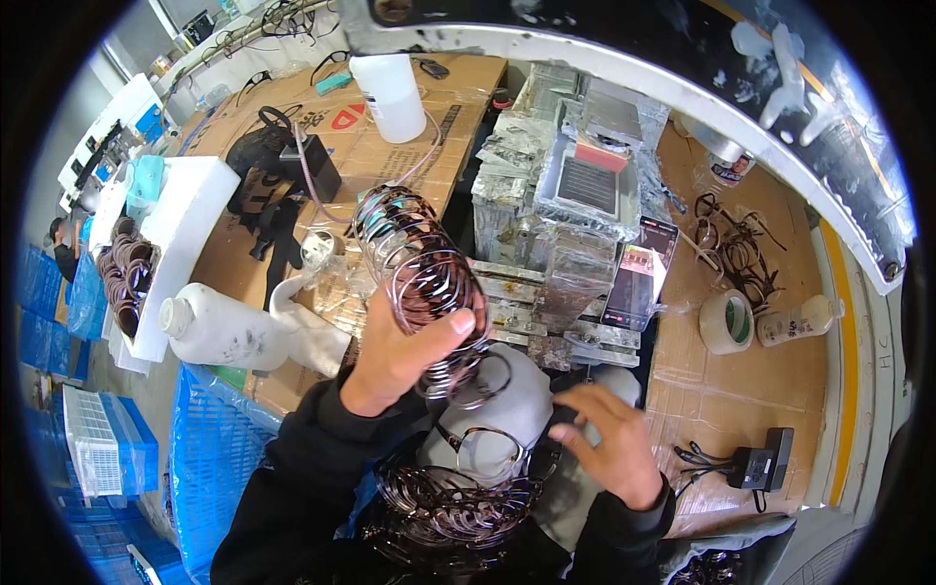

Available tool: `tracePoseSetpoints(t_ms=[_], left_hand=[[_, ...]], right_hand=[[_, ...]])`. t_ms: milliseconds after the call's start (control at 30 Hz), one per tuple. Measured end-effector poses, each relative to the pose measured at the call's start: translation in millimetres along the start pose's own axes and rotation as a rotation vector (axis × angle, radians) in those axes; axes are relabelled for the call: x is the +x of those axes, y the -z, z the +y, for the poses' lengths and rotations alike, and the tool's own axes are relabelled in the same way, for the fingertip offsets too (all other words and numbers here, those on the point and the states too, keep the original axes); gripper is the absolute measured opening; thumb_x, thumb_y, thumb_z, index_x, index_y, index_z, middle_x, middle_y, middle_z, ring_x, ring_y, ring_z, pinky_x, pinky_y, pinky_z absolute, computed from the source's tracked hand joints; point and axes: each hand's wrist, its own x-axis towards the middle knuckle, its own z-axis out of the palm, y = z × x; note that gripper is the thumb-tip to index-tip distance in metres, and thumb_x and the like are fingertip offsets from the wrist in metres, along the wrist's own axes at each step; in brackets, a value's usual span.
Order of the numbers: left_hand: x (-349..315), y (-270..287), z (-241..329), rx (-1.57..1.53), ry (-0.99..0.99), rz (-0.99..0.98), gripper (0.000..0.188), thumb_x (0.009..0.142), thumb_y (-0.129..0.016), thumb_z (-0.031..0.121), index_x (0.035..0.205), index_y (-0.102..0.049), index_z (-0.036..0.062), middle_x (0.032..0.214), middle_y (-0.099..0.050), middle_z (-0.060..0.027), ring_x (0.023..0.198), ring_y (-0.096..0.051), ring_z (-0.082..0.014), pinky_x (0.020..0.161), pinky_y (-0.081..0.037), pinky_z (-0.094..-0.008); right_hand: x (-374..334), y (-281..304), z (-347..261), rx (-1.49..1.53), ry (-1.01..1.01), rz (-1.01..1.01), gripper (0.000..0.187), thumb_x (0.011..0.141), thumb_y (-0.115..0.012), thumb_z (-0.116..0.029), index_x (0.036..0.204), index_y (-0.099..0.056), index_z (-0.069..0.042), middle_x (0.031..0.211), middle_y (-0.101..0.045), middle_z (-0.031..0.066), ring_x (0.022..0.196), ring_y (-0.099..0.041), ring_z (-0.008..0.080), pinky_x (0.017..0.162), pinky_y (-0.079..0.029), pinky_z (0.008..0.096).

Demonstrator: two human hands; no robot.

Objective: The person repeatedly picks up coiled sunglasses frames from a blue basket, separates them, and assembles them by hand. They then place the assembled units into a gray bin to the right. The process is continuous and repetitive.

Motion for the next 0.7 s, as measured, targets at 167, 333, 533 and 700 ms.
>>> tracePoseSetpoints(t_ms=[167, 333, 533, 700], left_hand=[[-3, 10, -7, 0.175, 0.091, -0.018, 0.049, 0.076, -0.066, 0.019, 0.112, -0.044, -0.0048, 0.082, -0.058, -0.0131, 0.073, -0.059, -0.0194, 0.069, -0.049, -0.0318], [-16, 2, -36, 0.141, -0.039, 0.061, 0.046, 0.080, -0.061, 0.026, 0.111, -0.044, -0.0036, 0.094, -0.055, -0.0135, 0.083, -0.058, -0.0225, 0.076, -0.047, -0.0343], [-24, 4, -41, 0.123, -0.132, 0.061, 0.051, 0.079, -0.061, 0.028, 0.112, -0.040, -0.0045, 0.090, -0.054, -0.0139, 0.082, -0.056, -0.0223, 0.076, -0.049, -0.0366], [-26, -2, -31, 0.035, -0.116, 0.047, 0.054, 0.075, -0.066, 0.026, 0.112, -0.038, -0.0001, 0.088, -0.052, -0.0136, 0.082, -0.055, -0.0230, 0.076, -0.049, -0.0387]], right_hand=[[-19, -12, 17, -0.064, 0.175, -0.019, 0.017, 0.069, -0.069, -0.007, 0.084, -0.062, -0.002, 0.076, -0.062, 0.0080, 0.071, -0.058, 0.0240, 0.061, -0.047, 0.0310], [-30, 21, 14, 0.102, 0.060, 0.301, 0.005, 0.080, -0.054, -0.002, 0.077, -0.059, -0.001, 0.067, -0.057, 0.0092, 0.057, -0.054, 0.0198, 0.052, -0.043, 0.0299], [41, 24, 28, 1.069, 0.161, 0.826, 0.013, 0.091, -0.049, -0.016, 0.097, -0.052, -0.005, 0.079, -0.052, 0.0005, 0.063, -0.045, 0.0079, 0.050, -0.033, 0.0222], [109, 1, 40, 0.935, -0.014, 0.758, 0.017, 0.096, -0.046, -0.023, 0.091, -0.052, -0.008, 0.078, -0.050, -0.0061, 0.065, -0.042, -0.0002, 0.051, -0.030, 0.0146]])
